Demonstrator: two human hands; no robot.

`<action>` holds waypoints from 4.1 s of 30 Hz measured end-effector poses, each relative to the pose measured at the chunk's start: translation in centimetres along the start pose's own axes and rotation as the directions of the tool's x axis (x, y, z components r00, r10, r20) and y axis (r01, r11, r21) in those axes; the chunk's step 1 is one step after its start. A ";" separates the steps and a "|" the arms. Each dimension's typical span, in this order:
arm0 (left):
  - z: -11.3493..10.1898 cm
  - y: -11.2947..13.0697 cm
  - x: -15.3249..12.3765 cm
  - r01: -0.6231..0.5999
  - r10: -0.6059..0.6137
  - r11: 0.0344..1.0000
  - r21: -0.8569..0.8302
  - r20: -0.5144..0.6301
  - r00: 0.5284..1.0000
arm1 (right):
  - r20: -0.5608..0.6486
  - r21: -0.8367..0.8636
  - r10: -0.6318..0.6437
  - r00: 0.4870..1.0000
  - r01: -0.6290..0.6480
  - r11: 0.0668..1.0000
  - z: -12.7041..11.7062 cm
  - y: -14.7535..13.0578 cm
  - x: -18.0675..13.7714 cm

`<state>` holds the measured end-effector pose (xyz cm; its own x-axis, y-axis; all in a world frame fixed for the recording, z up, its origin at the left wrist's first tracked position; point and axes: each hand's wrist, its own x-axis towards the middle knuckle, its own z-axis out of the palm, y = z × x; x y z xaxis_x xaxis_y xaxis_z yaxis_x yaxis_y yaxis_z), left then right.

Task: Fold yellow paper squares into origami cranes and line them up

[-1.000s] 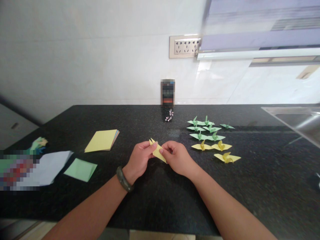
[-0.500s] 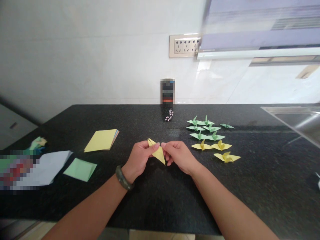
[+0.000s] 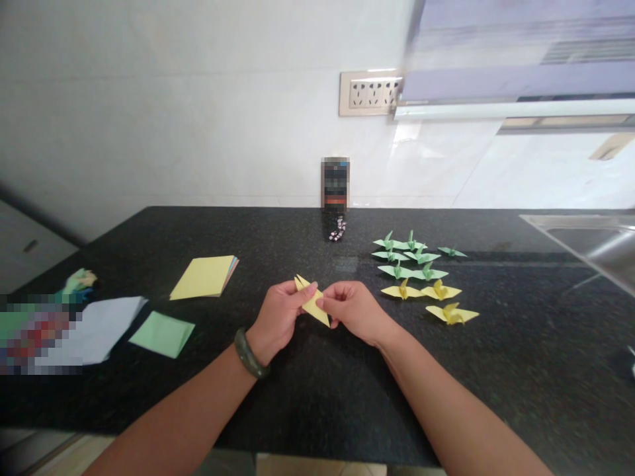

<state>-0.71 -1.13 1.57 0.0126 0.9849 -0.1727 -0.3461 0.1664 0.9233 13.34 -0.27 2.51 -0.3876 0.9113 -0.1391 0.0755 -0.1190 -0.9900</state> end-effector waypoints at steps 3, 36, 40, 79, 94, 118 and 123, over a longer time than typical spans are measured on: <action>-0.1 -0.1 0.3 0.042 -0.043 0.996 -0.076 -0.001 0.999 | 0.048 0.059 0.008 0.999 -0.011 0.998 -0.3 0.0 -0.1; -0.8 1.3 0.5 0.012 -0.024 0.993 0.117 0.100 0.995 | -0.336 0.198 -0.061 0.940 0.134 0.971 -0.2 -0.3 0.3; -0.8 1.4 0.6 0.017 -0.023 0.998 0.066 0.092 0.995 | -0.281 0.100 -0.069 0.957 0.100 0.990 -0.4 -0.3 0.3; -1.0 1.1 0.6 -0.047 0.033 0.997 0.057 0.223 0.974 | -0.171 0.140 -0.107 0.979 0.132 0.981 0.3 0.4 0.0; -1.0 1.2 0.5 -0.052 0.035 0.996 0.074 0.210 0.977 | -0.143 0.002 -0.167 0.975 0.169 0.986 -0.1 -0.3 -0.2; -0.4 1.2 0.1 -0.063 0.043 0.986 0.156 0.130 0.991 | -0.255 -0.375 -0.346 0.903 0.238 0.896 0.3 0.4 -0.1; -0.3 1.4 -0.1 -0.062 0.022 0.973 0.222 0.179 0.984 | -0.224 -0.560 -0.503 0.835 0.312 0.768 0.1 0.4 -0.2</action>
<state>-1.51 -0.96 2.79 0.1729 0.9810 -0.0879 -0.1298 0.1111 0.9853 13.33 -0.55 2.09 -0.1559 0.9088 0.3869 0.4511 0.4140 -0.7907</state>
